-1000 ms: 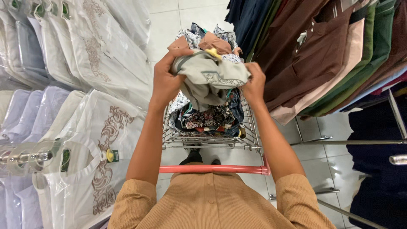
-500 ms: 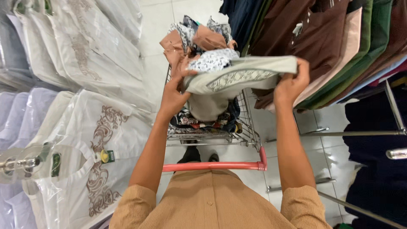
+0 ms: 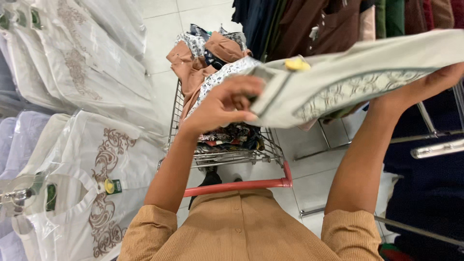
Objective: The person takes a garment out of a shopping cart, fastens the buttons on the front, and places it onto a plastic hanger.
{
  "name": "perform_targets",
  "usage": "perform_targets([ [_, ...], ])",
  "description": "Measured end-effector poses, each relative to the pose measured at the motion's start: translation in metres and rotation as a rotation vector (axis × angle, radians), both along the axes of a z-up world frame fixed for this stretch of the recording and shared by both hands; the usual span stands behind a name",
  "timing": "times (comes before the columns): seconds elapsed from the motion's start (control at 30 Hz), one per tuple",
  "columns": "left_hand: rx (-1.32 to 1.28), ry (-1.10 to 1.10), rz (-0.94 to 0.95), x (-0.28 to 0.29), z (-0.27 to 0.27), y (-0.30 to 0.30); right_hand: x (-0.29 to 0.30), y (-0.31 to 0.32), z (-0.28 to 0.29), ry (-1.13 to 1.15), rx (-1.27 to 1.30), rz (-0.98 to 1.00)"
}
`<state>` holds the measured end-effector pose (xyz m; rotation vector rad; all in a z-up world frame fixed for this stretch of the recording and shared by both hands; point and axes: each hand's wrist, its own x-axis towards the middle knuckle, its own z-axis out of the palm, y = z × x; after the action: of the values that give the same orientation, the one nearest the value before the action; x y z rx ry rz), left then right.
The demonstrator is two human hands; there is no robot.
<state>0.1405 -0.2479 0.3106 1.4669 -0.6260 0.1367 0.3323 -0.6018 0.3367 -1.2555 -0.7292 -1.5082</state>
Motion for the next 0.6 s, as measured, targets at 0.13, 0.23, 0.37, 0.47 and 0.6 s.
perform_targets([
  [0.13,0.170,0.181,-0.123,-0.002,-0.051,-0.065,0.003,-0.034,-0.093,0.391,0.316,0.486],
  [0.23,-0.258,0.220,-0.251,-0.005,-0.117,-0.122,-0.041,-0.054,-0.178,0.534,-0.375,-0.124],
  [0.37,-0.300,0.693,-0.280,-0.019,-0.147,-0.185,-0.125,-0.079,-0.255,1.320,-0.550,-0.229],
  [0.47,-0.378,0.886,-0.224,-0.027,-0.166,-0.215,-0.215,-0.057,-0.260,1.440,-0.279,-0.330],
  [0.6,-0.373,0.851,-0.243,-0.024,-0.186,-0.246,-0.315,0.003,-0.250,1.402,0.239,0.004],
])
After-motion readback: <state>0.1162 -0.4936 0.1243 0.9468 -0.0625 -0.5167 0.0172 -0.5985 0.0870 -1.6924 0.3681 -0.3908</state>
